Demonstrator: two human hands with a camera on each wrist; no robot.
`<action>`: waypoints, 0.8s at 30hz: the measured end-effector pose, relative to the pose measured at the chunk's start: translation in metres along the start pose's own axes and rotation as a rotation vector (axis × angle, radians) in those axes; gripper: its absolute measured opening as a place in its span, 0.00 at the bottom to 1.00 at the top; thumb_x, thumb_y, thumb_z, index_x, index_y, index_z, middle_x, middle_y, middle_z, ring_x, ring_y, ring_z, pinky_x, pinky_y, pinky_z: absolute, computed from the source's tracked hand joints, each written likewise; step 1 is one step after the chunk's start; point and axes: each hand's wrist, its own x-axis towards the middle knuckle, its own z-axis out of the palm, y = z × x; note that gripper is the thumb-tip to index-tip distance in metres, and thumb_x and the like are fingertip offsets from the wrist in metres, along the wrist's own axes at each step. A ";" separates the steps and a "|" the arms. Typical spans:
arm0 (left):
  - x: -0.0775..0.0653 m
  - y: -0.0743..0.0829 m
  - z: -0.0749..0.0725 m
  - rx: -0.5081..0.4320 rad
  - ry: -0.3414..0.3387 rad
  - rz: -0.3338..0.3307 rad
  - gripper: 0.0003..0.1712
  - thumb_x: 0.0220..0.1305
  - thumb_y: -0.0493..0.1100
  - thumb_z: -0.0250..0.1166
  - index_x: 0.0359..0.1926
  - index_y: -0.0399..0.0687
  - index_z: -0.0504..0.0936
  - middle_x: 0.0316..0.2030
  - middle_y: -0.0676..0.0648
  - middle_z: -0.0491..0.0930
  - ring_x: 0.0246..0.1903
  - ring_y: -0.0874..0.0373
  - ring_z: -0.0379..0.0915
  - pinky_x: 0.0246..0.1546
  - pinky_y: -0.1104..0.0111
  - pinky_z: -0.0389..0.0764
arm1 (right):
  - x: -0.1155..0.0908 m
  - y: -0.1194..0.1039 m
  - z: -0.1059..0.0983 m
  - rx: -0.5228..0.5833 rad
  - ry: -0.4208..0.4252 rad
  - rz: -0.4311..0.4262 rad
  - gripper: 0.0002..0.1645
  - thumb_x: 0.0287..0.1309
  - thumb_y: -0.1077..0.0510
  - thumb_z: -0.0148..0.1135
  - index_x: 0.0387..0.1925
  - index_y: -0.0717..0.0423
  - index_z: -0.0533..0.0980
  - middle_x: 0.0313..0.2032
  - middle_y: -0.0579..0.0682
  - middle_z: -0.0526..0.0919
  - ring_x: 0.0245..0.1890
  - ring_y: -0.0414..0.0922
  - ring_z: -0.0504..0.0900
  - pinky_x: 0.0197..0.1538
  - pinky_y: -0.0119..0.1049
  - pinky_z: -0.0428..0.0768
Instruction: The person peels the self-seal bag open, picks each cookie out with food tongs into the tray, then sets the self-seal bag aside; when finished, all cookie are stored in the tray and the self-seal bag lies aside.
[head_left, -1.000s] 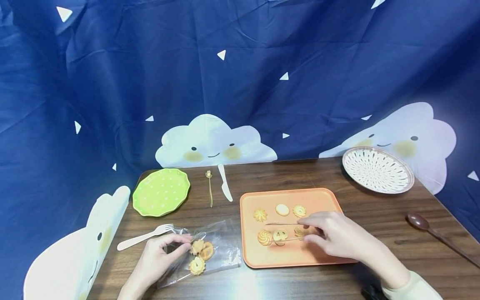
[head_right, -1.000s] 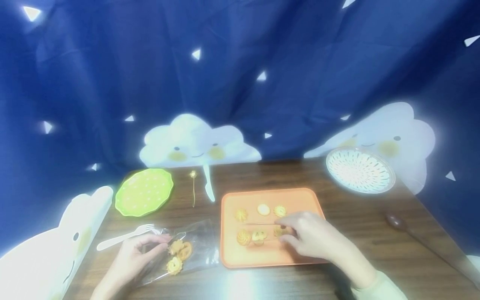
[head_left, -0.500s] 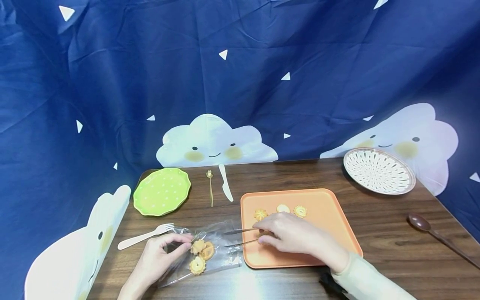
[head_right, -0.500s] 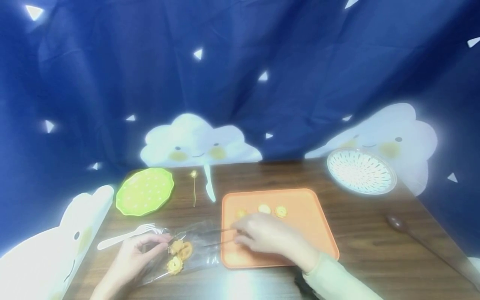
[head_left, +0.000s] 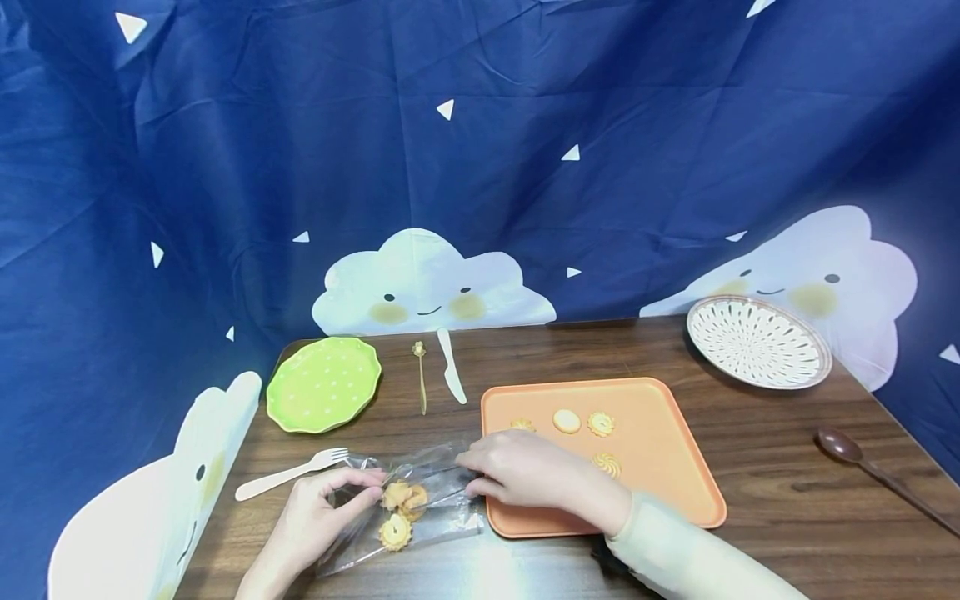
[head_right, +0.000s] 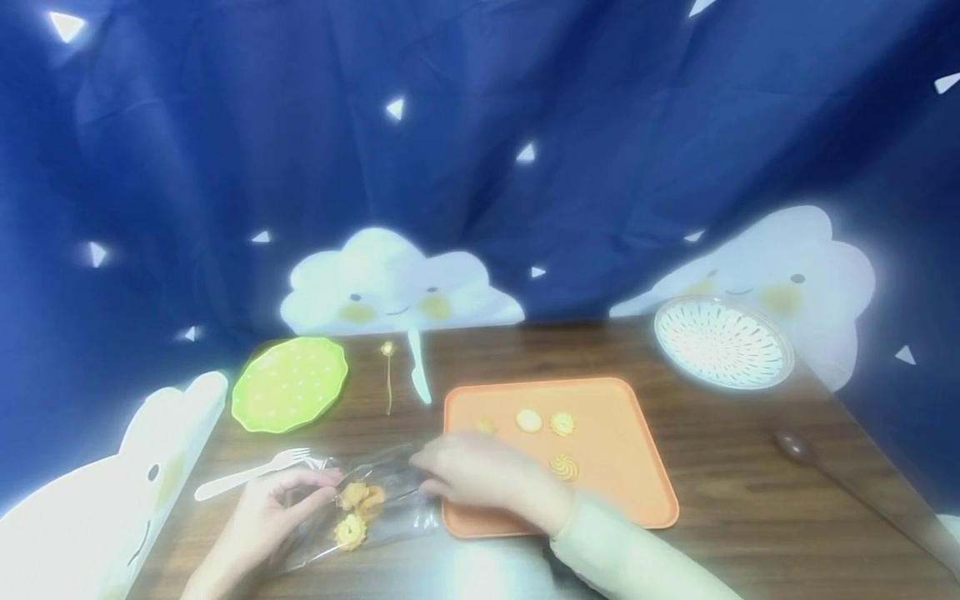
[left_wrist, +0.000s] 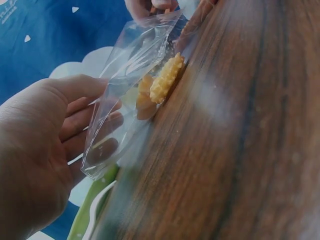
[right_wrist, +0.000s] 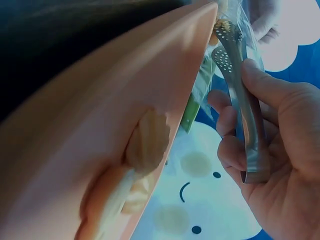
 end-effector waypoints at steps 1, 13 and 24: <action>0.000 0.000 0.000 0.000 -0.001 -0.005 0.05 0.60 0.51 0.74 0.38 0.68 0.89 0.42 0.68 0.89 0.50 0.71 0.84 0.48 0.78 0.81 | 0.002 -0.001 0.001 -0.015 0.000 -0.003 0.14 0.70 0.43 0.60 0.45 0.47 0.80 0.33 0.39 0.84 0.36 0.35 0.82 0.42 0.34 0.83; -0.001 -0.003 0.000 0.008 0.005 -0.015 0.05 0.59 0.52 0.75 0.38 0.68 0.89 0.42 0.67 0.89 0.49 0.72 0.84 0.48 0.79 0.81 | 0.012 -0.010 0.010 -0.161 0.073 -0.019 0.11 0.70 0.44 0.60 0.41 0.45 0.79 0.31 0.37 0.82 0.35 0.36 0.84 0.35 0.35 0.82; 0.001 -0.004 0.001 0.012 0.017 -0.016 0.05 0.59 0.55 0.74 0.36 0.70 0.88 0.42 0.67 0.89 0.50 0.71 0.84 0.49 0.82 0.79 | 0.014 -0.014 0.008 -0.134 0.132 -0.012 0.09 0.70 0.49 0.60 0.33 0.45 0.76 0.25 0.37 0.80 0.29 0.36 0.83 0.31 0.36 0.82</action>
